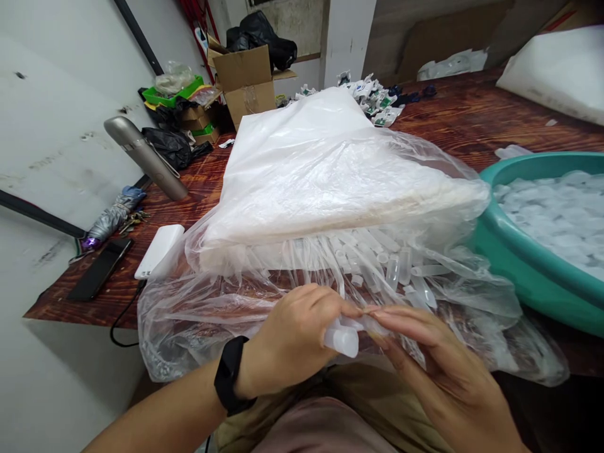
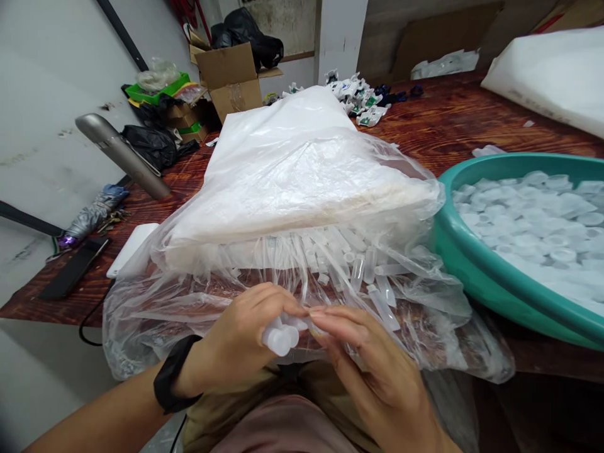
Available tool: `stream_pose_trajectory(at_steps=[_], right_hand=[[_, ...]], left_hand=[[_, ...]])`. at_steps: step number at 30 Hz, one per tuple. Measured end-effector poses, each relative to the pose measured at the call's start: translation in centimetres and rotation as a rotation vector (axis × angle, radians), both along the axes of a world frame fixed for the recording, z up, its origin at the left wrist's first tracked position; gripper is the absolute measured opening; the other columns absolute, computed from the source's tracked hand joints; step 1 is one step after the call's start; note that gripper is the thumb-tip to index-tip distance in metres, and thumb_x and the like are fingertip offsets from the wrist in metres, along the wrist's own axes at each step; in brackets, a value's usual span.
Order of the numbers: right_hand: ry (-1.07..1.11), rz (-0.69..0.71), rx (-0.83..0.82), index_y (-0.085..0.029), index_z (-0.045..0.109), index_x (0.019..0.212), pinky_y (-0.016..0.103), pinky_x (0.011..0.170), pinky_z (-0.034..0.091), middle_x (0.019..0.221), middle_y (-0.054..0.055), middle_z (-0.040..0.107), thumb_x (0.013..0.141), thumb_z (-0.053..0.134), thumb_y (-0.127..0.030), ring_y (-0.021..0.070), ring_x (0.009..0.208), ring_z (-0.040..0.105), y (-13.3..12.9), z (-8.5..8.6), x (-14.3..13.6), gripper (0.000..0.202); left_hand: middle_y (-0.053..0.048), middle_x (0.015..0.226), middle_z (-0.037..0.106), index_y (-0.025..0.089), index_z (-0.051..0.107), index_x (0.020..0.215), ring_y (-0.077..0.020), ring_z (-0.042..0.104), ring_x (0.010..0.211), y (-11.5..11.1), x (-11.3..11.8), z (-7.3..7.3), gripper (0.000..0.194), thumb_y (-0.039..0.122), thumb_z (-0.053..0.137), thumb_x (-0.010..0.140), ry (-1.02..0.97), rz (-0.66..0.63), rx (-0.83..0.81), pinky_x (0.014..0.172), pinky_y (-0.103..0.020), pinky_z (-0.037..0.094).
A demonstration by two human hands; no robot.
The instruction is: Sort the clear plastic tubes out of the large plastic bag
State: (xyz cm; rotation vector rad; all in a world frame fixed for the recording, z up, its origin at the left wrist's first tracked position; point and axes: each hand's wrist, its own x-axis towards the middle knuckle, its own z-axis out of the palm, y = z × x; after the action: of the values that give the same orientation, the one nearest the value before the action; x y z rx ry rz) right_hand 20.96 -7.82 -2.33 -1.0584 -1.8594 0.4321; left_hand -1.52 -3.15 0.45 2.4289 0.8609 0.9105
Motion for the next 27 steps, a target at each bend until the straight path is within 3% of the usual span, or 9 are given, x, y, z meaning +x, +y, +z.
stream_pose_trajectory(at_steps=[3,9,14,17,22,27], right_hand=[[-0.091,0.009,0.061,-0.029,0.067,0.134,0.020,0.107,0.056,0.121,0.001,0.076,0.103,0.064,-0.010,0.0119,0.114,0.074,-0.1,0.3,0.1,0.037],[-0.104,0.016,-0.002,-0.028,0.064,0.132,0.020,0.102,0.059,0.118,0.001,0.076,0.104,0.066,-0.015,0.0125,0.112,0.075,-0.6,1.0,0.3,0.031],[-0.314,-0.041,0.102,-0.024,0.060,0.134,0.021,0.089,0.064,0.109,0.004,0.082,0.115,0.047,-0.028,0.0136,0.097,0.082,-0.5,1.5,-0.4,0.023],[-0.382,-0.045,0.070,-0.021,0.055,0.140,0.023,0.089,0.066,0.119,0.008,0.083,0.117,0.039,-0.038,0.0161,0.104,0.082,-0.6,1.6,-0.9,0.033],[-0.399,-0.036,0.014,-0.023,0.053,0.143,0.024,0.090,0.066,0.121,0.006,0.082,0.116,0.038,-0.033,0.0151,0.107,0.082,-1.1,1.2,-1.2,0.032],[-0.358,0.015,0.119,-0.024,0.055,0.139,0.029,0.096,0.064,0.113,0.007,0.081,0.112,0.046,-0.026,0.0184,0.105,0.081,-1.4,1.0,-1.8,0.029]], left_hand=[[-0.005,0.100,0.082,0.016,0.066,0.109,-0.0208,0.076,0.091,-0.3,-0.1,0.1,0.010,0.013,0.061,0.102,0.000,0.031,0.095,0.084,-0.034,0.060],[-0.005,0.099,0.082,0.016,0.065,0.109,-0.0197,0.076,0.091,-1.1,-0.2,0.1,0.006,0.015,0.062,0.104,-0.019,0.075,0.183,0.083,-0.034,0.061],[-0.005,0.099,0.080,0.016,0.066,0.109,-0.0194,0.074,0.092,-1.6,-0.3,0.3,0.014,0.013,0.052,0.110,0.072,0.081,0.290,0.083,-0.034,0.061],[-0.005,0.098,0.080,0.016,0.066,0.108,-0.0201,0.074,0.090,-1.9,-0.4,0.3,0.014,0.014,0.052,0.110,0.088,0.090,0.261,0.081,-0.035,0.060],[-0.004,0.099,0.079,0.016,0.065,0.110,-0.0205,0.073,0.089,-2.5,-0.7,0.0,0.014,0.015,0.051,0.110,0.099,0.094,0.250,0.080,-0.035,0.058],[-0.005,0.093,0.078,0.016,0.066,0.107,-0.0209,0.072,0.084,-3.3,-1.1,-0.5,0.018,0.014,0.049,0.110,0.083,0.103,0.253,0.076,-0.034,0.057]])
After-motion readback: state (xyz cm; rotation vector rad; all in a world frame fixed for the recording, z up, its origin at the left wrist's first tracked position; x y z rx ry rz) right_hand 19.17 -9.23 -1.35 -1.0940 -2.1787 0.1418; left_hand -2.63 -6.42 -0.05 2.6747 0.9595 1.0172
